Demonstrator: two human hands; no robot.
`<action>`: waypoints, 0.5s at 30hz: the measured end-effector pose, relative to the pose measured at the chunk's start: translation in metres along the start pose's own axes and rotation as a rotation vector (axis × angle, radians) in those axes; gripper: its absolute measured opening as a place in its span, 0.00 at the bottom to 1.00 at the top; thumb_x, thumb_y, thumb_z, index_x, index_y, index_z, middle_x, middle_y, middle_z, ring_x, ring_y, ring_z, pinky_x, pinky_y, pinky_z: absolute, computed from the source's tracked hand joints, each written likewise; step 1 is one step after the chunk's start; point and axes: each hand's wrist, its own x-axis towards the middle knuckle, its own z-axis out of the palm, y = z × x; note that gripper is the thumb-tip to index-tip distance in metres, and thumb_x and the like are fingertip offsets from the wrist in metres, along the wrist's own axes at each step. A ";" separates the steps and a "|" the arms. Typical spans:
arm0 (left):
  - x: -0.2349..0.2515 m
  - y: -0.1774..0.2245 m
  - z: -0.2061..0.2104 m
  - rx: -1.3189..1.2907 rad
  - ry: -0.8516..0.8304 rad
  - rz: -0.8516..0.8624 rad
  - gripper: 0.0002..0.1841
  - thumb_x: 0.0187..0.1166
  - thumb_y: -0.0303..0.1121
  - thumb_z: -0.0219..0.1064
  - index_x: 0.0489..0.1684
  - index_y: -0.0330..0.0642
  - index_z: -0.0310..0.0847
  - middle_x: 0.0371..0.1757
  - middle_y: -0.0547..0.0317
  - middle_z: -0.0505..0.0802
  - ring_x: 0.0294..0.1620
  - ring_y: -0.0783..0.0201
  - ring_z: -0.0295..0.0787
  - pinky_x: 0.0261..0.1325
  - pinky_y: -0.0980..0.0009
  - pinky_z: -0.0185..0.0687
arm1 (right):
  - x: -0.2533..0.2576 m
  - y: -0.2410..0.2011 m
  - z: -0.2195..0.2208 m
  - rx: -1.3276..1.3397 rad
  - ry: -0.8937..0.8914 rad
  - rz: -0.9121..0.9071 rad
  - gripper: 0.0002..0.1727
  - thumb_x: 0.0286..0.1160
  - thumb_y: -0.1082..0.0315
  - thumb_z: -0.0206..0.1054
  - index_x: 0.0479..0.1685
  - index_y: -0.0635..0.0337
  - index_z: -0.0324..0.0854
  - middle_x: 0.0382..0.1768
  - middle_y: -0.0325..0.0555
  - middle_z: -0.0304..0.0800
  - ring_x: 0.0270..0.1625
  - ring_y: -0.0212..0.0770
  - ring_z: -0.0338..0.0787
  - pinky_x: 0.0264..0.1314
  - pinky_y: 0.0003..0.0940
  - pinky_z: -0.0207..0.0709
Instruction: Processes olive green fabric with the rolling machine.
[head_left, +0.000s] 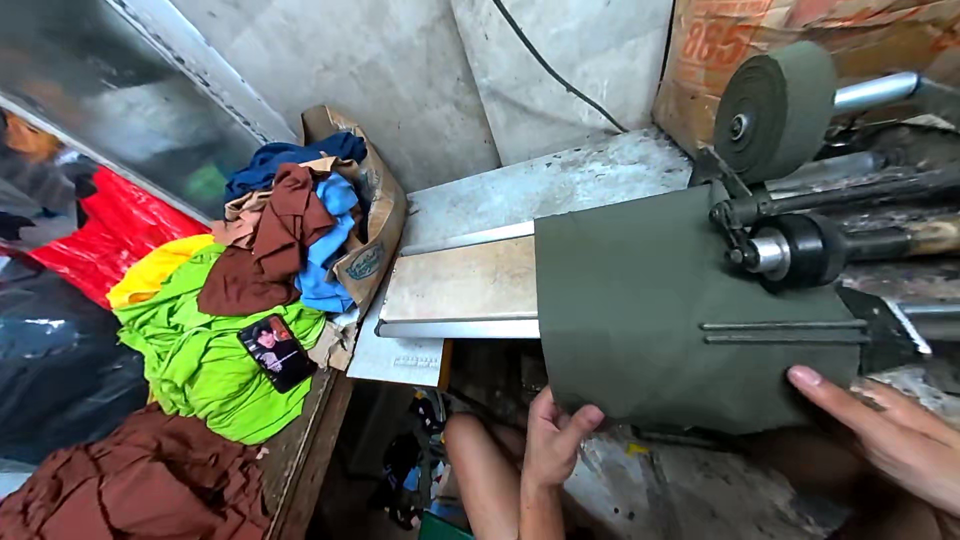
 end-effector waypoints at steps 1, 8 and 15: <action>0.001 -0.001 -0.002 -0.024 0.007 0.008 0.17 0.80 0.36 0.72 0.64 0.42 0.83 0.55 0.61 0.95 0.54 0.72 0.92 0.62 0.69 0.88 | 0.000 -0.002 0.000 0.000 -0.002 0.008 0.14 0.90 0.54 0.53 0.58 0.47 0.81 0.50 0.15 0.91 0.57 0.12 0.86 0.70 0.19 0.79; 0.002 -0.003 -0.004 -0.061 0.005 0.022 0.18 0.81 0.36 0.71 0.64 0.40 0.81 0.54 0.60 0.95 0.53 0.72 0.92 0.60 0.70 0.88 | 0.000 -0.002 0.001 -0.015 0.006 -0.008 0.15 0.90 0.54 0.53 0.58 0.49 0.82 0.51 0.16 0.91 0.59 0.11 0.85 0.71 0.18 0.77; 0.003 -0.005 -0.004 -0.142 0.009 0.011 0.20 0.79 0.38 0.73 0.66 0.42 0.80 0.56 0.59 0.95 0.56 0.71 0.92 0.63 0.69 0.86 | 0.001 0.007 0.001 0.039 0.007 -0.046 0.15 0.90 0.50 0.55 0.57 0.41 0.84 0.51 0.16 0.92 0.58 0.14 0.87 0.70 0.21 0.79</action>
